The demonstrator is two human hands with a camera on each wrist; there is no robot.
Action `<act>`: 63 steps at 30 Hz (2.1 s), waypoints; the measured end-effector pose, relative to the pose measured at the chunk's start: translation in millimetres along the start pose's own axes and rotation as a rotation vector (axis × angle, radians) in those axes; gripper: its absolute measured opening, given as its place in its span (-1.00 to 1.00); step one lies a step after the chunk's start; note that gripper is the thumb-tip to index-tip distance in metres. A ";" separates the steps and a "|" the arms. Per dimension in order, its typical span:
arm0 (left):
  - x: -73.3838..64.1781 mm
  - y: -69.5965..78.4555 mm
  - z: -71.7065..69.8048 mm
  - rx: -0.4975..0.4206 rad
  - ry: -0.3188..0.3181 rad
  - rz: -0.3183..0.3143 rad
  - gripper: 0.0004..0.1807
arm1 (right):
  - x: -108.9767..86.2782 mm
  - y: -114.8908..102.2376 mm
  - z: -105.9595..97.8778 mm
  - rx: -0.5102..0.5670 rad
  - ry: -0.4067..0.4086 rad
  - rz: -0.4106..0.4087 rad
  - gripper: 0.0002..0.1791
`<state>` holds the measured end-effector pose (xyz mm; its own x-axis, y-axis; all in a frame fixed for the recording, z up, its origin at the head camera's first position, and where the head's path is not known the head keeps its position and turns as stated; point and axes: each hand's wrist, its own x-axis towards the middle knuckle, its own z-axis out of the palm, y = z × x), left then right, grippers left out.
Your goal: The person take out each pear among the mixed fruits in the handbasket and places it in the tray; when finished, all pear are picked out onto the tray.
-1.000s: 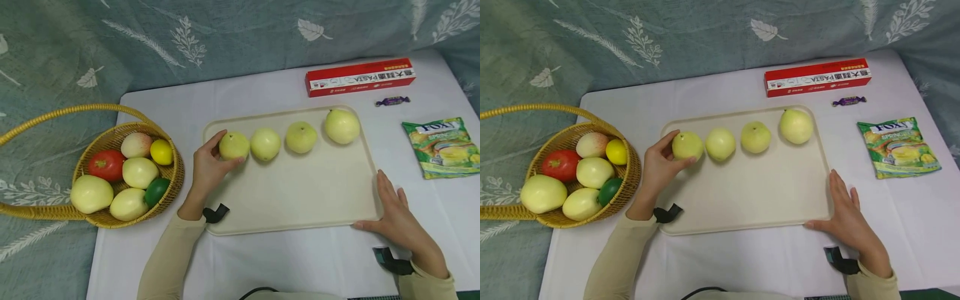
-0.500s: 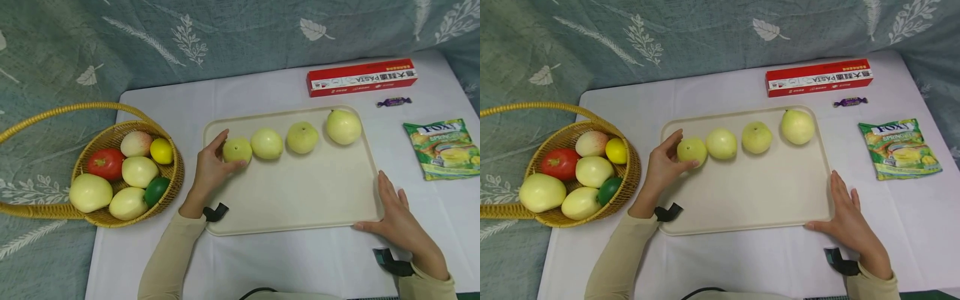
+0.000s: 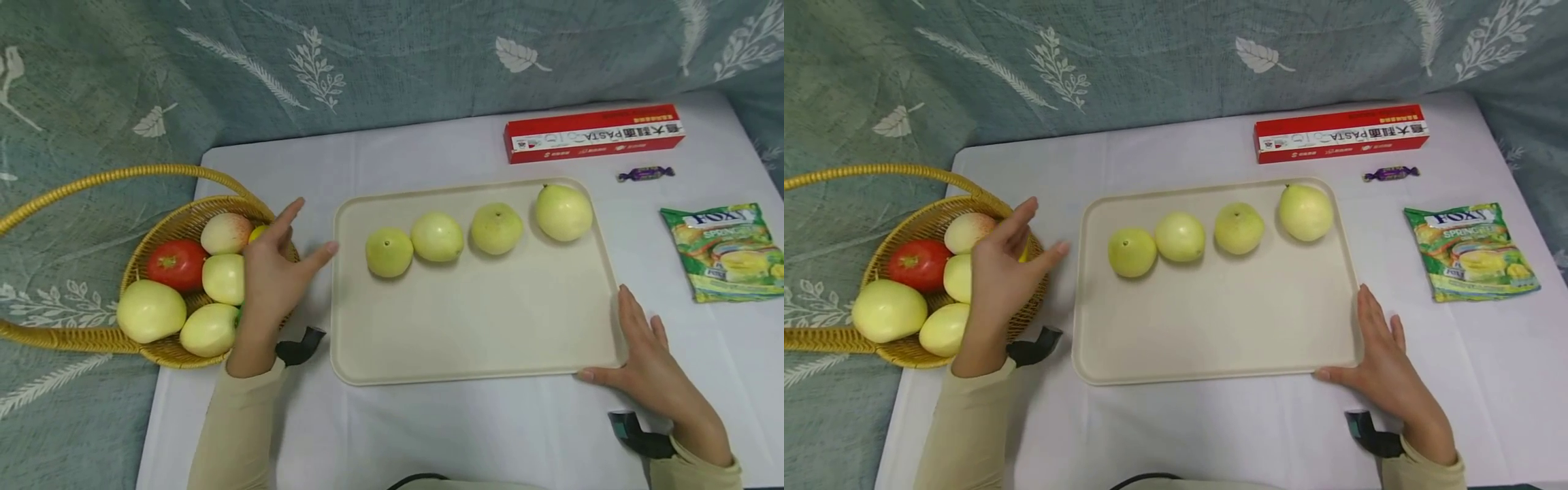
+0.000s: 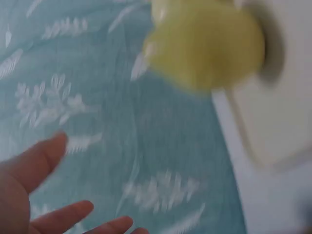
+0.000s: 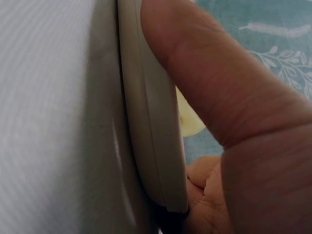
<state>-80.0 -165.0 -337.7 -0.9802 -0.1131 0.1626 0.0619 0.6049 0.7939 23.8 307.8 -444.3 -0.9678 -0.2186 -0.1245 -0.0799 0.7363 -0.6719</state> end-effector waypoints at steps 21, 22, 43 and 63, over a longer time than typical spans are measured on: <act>15.8 -63.3 -95.7 0.680 -0.432 -0.270 -0.21 | -2.7 0.2 1.0 -0.003 -0.007 0.010 0.51; 16.0 -63.9 -93.4 0.676 -0.433 -0.273 -0.19 | -2.7 0.1 0.5 -0.004 -0.010 0.011 0.52; 6.2 -51.5 -94.7 0.570 -0.336 -0.282 0.01 | 1.9 -1.0 1.3 -0.017 -0.021 0.023 0.53; -54.0 -9.2 -5.3 -0.056 -0.304 0.086 0.02 | 2.0 -2.4 0.2 -0.018 -0.017 0.022 0.53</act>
<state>-26.7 -168.6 -350.7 -0.9817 0.1823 0.0542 0.1485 0.5570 0.8171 22.0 305.4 -443.0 -0.9652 -0.2132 -0.1515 -0.0632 0.7522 -0.6559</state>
